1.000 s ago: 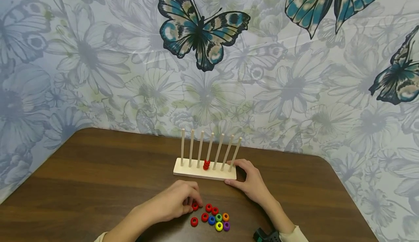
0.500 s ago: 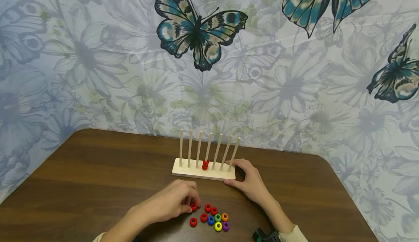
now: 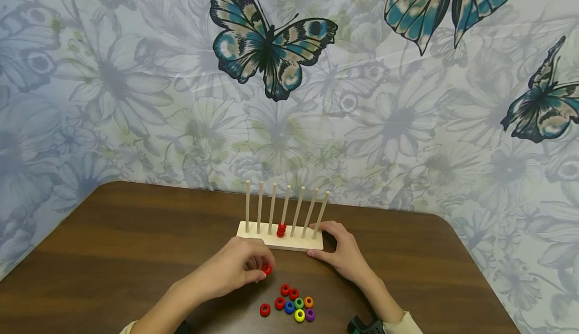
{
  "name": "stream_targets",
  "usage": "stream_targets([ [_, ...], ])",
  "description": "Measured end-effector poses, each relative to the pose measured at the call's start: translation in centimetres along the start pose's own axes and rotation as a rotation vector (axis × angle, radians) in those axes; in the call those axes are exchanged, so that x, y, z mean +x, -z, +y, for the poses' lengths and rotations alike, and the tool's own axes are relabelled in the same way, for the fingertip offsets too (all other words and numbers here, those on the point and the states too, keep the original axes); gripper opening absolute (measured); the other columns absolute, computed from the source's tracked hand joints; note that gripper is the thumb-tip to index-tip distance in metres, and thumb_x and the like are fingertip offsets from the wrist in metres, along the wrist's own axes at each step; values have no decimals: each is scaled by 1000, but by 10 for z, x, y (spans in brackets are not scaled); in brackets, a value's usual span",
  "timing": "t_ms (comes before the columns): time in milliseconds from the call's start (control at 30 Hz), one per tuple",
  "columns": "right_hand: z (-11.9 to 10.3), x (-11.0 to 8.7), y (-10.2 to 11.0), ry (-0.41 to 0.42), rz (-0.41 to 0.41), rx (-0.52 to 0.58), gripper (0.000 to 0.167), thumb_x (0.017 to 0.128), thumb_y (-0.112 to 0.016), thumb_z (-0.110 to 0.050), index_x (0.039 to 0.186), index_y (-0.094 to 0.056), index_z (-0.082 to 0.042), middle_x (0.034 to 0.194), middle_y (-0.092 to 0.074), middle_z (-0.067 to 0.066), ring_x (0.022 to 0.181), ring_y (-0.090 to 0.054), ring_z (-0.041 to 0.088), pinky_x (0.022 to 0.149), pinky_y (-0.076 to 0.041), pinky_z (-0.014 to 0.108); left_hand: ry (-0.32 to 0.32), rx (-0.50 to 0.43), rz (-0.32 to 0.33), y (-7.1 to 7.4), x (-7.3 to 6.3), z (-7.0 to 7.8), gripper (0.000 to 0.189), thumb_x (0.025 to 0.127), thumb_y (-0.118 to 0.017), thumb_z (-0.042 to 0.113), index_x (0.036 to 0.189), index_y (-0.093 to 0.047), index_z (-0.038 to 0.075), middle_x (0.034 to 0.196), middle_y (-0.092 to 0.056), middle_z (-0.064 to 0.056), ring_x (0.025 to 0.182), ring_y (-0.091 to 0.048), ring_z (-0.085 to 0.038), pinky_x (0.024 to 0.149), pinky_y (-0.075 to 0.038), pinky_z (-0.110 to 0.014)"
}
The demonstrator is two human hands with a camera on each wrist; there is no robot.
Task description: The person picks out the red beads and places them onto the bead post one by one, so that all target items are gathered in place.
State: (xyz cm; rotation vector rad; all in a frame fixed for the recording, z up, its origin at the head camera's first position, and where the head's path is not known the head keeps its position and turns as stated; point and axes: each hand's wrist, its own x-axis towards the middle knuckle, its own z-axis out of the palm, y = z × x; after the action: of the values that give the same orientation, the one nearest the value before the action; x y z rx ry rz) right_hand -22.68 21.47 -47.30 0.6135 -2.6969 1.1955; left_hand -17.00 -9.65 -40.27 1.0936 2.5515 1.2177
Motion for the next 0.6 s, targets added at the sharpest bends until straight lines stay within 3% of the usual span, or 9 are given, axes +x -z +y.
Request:
stream_targets([
  [233,1,-1,-3,-12,-2,-1,54,82,-91,-43,131,-71,-31,133,-69,-8,129,-57,17,112,-44,54,-39,21,157,-2,5,2,25,86,-85,0,101,-78,18,92,-69,10,77,-61,2,71,-58,-24],
  [367,2,-1,-3,0,1,-11,54,82,-90,-43,131,-71,-31,132,-69,-9,128,-58,16,111,-45,54,-48,2,282,-1,13,7,24,86,-86,2,101,-78,19,93,-71,9,77,-62,0,70,-59,-24],
  [600,2,0,-1,7,2,-8,53,82,-91,-42,130,-71,-31,131,-68,-13,127,-58,16,111,-45,54,28,-108,423,19,25,30,24,87,-86,5,104,-80,20,98,-74,8,76,-66,-7,70,-60,-25],
])
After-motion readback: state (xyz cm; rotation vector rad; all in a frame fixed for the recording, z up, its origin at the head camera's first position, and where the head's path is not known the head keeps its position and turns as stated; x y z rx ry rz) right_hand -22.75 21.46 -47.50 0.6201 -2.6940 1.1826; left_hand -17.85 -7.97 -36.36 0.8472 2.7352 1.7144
